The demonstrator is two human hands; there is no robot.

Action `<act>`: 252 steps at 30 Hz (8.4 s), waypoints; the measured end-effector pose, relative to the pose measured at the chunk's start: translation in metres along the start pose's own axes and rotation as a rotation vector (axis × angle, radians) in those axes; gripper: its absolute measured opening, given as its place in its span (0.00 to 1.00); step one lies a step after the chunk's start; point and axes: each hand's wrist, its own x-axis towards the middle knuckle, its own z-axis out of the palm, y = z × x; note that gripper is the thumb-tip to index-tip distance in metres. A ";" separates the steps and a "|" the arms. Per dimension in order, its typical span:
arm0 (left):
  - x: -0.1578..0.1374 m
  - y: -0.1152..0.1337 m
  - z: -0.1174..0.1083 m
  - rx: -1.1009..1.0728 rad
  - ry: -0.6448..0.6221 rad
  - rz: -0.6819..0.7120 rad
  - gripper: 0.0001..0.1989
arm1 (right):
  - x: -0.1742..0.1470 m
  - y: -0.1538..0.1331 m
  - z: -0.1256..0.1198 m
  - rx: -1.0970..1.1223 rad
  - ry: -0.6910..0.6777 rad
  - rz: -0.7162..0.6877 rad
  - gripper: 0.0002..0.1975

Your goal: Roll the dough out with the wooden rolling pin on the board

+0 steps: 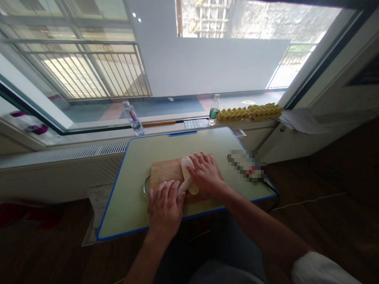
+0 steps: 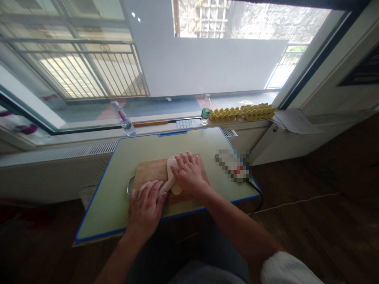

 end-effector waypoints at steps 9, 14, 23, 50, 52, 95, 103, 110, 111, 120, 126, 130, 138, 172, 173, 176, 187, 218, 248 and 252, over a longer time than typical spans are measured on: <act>0.002 -0.005 0.003 0.040 -0.099 -0.028 0.30 | 0.021 -0.009 0.006 0.029 -0.061 -0.012 0.29; -0.004 0.008 -0.004 0.048 -0.099 0.054 0.31 | -0.005 0.004 -0.002 0.022 -0.048 0.001 0.29; 0.005 -0.012 0.002 0.054 -0.138 -0.029 0.29 | 0.017 -0.010 0.006 -0.003 -0.053 -0.015 0.29; -0.003 -0.004 0.001 0.057 -0.161 -0.048 0.32 | 0.024 -0.017 0.007 0.045 -0.067 -0.044 0.29; -0.003 -0.005 0.002 0.058 -0.169 -0.049 0.32 | 0.026 -0.019 0.007 0.037 -0.077 -0.045 0.30; 0.062 -0.009 -0.001 0.084 -0.115 -0.178 0.29 | 0.014 0.013 -0.003 -0.034 0.022 0.009 0.28; 0.068 -0.014 -0.001 0.087 -0.135 -0.189 0.29 | 0.021 0.011 0.000 -0.032 0.000 0.038 0.30; 0.028 0.002 -0.003 0.063 -0.078 -0.123 0.29 | -0.021 0.022 -0.008 0.010 0.016 0.022 0.30; 0.028 0.002 -0.003 0.063 -0.077 -0.128 0.29 | -0.017 0.023 -0.008 0.006 0.011 0.037 0.30; 0.077 -0.018 -0.004 0.099 -0.119 -0.254 0.27 | 0.055 0.011 0.003 0.004 -0.050 0.078 0.31; 0.067 0.001 0.000 0.118 -0.038 -0.189 0.26 | 0.031 0.017 0.002 -0.023 -0.048 0.061 0.27; 0.050 0.016 0.003 0.091 -0.069 -0.142 0.29 | 0.000 0.020 -0.001 -0.063 0.030 0.035 0.26; 0.074 -0.003 0.008 0.097 -0.168 -0.159 0.30 | 0.036 0.014 0.005 -0.067 -0.020 0.075 0.30; 0.089 -0.016 0.001 0.119 -0.254 -0.195 0.31 | 0.039 0.007 -0.001 -0.038 -0.055 0.036 0.28; 0.082 -0.013 0.002 0.116 -0.243 -0.193 0.31 | 0.031 0.008 -0.001 -0.051 -0.030 0.033 0.27; 0.067 -0.008 0.003 0.109 -0.200 -0.183 0.32 | 0.014 0.012 -0.001 -0.068 0.000 0.051 0.27; 0.092 -0.021 0.009 0.098 -0.210 -0.239 0.31 | 0.048 0.016 0.004 -0.035 -0.022 0.085 0.26; 0.099 -0.034 0.003 0.145 -0.160 -0.211 0.28 | 0.083 0.013 0.008 0.017 -0.138 0.070 0.29; 0.103 -0.037 0.010 0.141 -0.178 -0.141 0.28 | 0.062 0.010 0.006 0.018 -0.089 0.060 0.31; 0.138 -0.042 0.009 0.113 -0.245 -0.191 0.29 | 0.099 0.016 0.011 0.080 -0.188 0.105 0.31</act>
